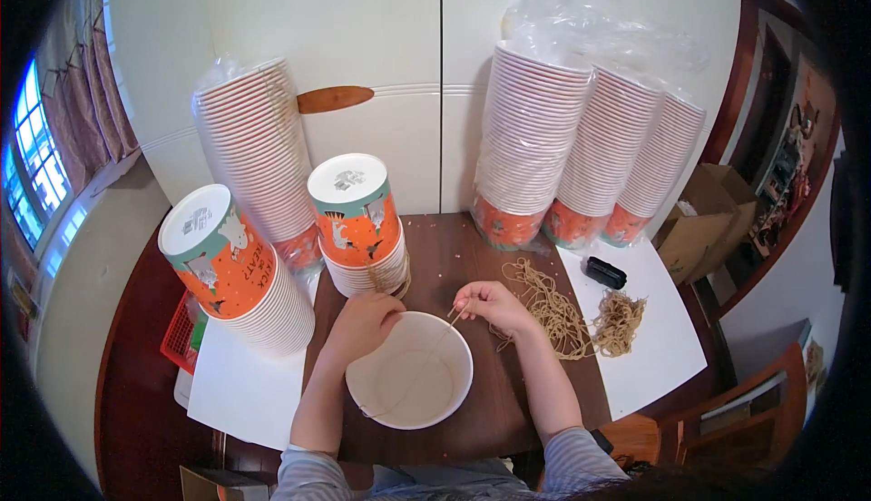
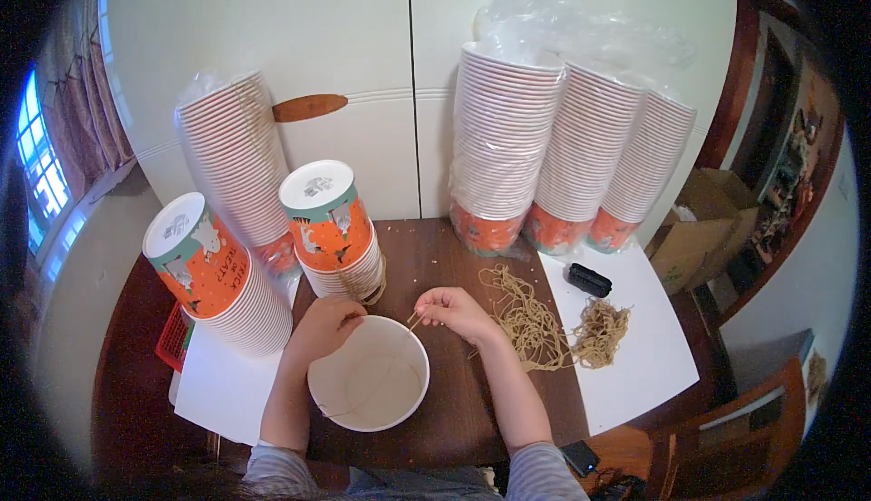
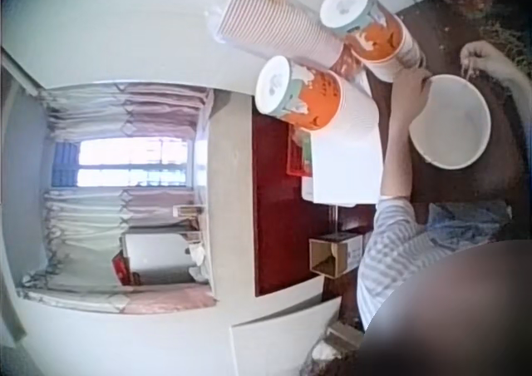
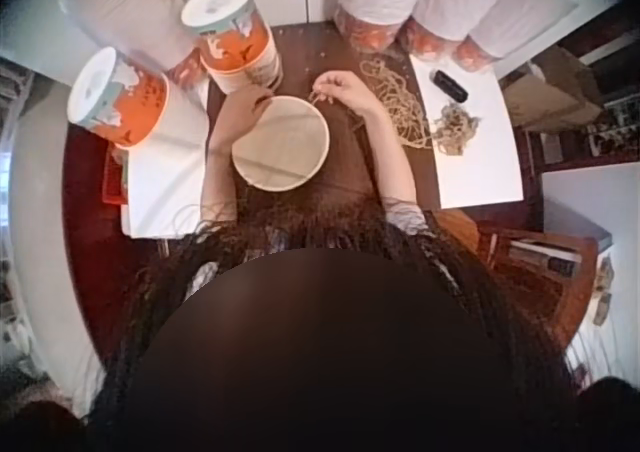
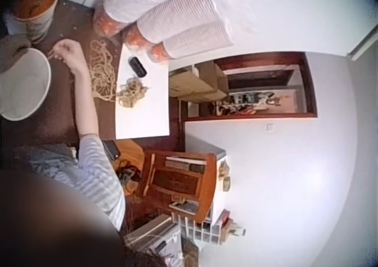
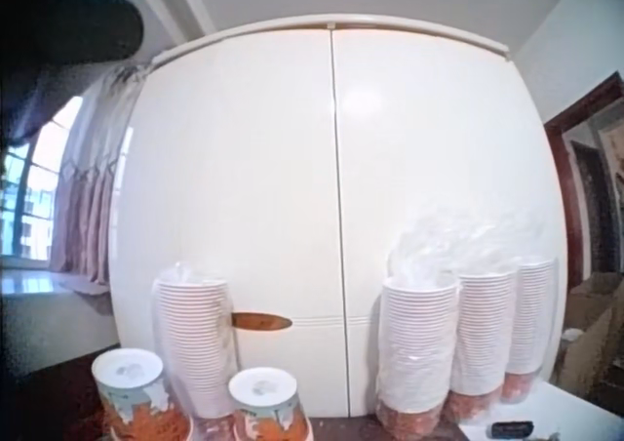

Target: Bundling stacks of paper cups using rubber bands on a workstation.

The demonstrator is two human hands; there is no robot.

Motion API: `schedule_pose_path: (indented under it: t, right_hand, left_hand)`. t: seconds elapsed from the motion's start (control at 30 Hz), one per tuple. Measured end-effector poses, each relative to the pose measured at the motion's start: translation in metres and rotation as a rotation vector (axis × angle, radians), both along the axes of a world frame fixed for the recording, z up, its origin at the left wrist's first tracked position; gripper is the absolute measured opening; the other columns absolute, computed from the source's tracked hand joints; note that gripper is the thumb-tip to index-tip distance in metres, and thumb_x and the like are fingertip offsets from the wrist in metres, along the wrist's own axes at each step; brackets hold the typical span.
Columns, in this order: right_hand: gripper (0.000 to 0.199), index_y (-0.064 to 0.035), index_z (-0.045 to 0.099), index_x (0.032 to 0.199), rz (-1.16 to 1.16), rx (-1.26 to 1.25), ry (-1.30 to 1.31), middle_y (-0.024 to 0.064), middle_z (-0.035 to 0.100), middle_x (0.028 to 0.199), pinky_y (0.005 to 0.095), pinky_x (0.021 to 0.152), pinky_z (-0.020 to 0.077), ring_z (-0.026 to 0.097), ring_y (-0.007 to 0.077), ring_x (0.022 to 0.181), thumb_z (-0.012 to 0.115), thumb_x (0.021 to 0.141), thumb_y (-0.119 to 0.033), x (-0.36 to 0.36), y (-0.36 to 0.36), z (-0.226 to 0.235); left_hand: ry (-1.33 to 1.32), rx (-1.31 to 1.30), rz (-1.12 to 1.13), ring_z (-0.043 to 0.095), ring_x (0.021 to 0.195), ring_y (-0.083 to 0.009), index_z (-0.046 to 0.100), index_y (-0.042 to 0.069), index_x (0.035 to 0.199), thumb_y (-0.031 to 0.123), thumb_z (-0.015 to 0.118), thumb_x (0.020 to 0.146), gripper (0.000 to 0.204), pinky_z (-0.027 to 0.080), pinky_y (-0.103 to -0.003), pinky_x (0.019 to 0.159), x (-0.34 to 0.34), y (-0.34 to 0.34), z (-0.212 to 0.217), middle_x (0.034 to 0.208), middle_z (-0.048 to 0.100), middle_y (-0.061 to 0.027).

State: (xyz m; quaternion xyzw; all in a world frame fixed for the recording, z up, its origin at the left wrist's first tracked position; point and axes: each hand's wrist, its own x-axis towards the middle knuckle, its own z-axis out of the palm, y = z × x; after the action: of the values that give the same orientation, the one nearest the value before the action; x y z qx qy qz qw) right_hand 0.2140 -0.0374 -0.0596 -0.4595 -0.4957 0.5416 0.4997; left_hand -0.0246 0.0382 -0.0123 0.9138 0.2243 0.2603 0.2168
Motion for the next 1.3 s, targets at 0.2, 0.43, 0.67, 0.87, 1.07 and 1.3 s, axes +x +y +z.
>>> schedule_pose_path:
  t: [0.2,0.43,0.67,0.87,1.07,1.3]
  right_hand:
    - [0.006,-0.0024,0.055,0.084,-0.101,0.180,0.063,0.0035,0.060,0.080,0.0205,0.062,0.0445,0.055,0.0069,0.068,0.057,0.082,-0.007,-0.015,-0.011,0.020]
    - [0.008,-0.0004,0.048,0.081,-0.154,0.592,0.114,0.0134,0.059,0.086,0.0243,0.064,0.0486,0.059,0.0149,0.074,0.055,0.080,0.004,-0.033,-0.046,0.058]
    - [0.009,-0.0017,0.061,0.082,-0.251,0.650,-0.341,0.0049,0.061,0.076,0.0252,0.064,0.0476,0.060,0.0125,0.071,0.062,0.073,0.001,-0.045,-0.073,0.091]
    - [0.012,-0.0043,0.062,0.084,-0.202,0.721,-0.507,0.0066,0.060,0.077,0.0280,0.066,0.0490,0.061,0.0190,0.073,0.062,0.072,-0.001,-0.047,-0.079,0.097]
    - [0.014,-0.0052,0.062,0.083,-0.274,0.710,-0.574,0.0060,0.060,0.081,0.0277,0.065,0.0490,0.060,0.0181,0.074,0.063,0.070,0.000,-0.052,-0.081,0.097]
    - [0.020,-0.0059,0.061,0.084,-0.292,0.786,-0.664,0.0061,0.059,0.081,0.0281,0.063,0.0489,0.059,0.0200,0.072,0.065,0.066,0.001,-0.055,-0.081,0.094]
  left_hand:
    - [-0.153,0.212,0.062,0.056,0.075,-0.0280,0.060,0.005,0.081,0.010,0.061,0.071,0.011,0.043,-0.037,0.066,-0.005,-0.013,0.024,0.075,0.058,-0.0102]
    - [-0.464,0.598,0.096,0.053,0.072,-0.0252,0.055,0.006,0.080,-0.001,0.063,0.063,0.020,0.043,-0.036,0.065,-0.017,-0.024,0.025,0.079,0.055,-0.0062]
    - [-0.604,0.711,0.070,0.050,0.068,-0.0245,0.053,0.007,0.083,-0.008,0.059,0.060,0.028,0.044,-0.036,0.062,-0.018,-0.026,0.025,0.076,0.049,-0.0069]
    - [-0.616,0.728,0.052,0.050,0.067,-0.0242,0.053,0.007,0.083,-0.008,0.059,0.060,0.028,0.043,-0.036,0.059,-0.018,-0.028,0.027,0.078,0.050,-0.0069]
    - [-0.596,0.750,0.030,0.050,0.068,-0.0238,0.053,0.006,0.082,-0.006,0.058,0.060,0.026,0.043,-0.035,0.059,-0.019,-0.029,0.027,0.079,0.050,-0.0065]
    - [-0.593,0.750,0.020,0.050,0.069,-0.0234,0.055,0.006,0.081,-0.004,0.059,0.060,0.023,0.043,-0.034,0.060,-0.019,-0.029,0.025,0.080,0.050,-0.0062]
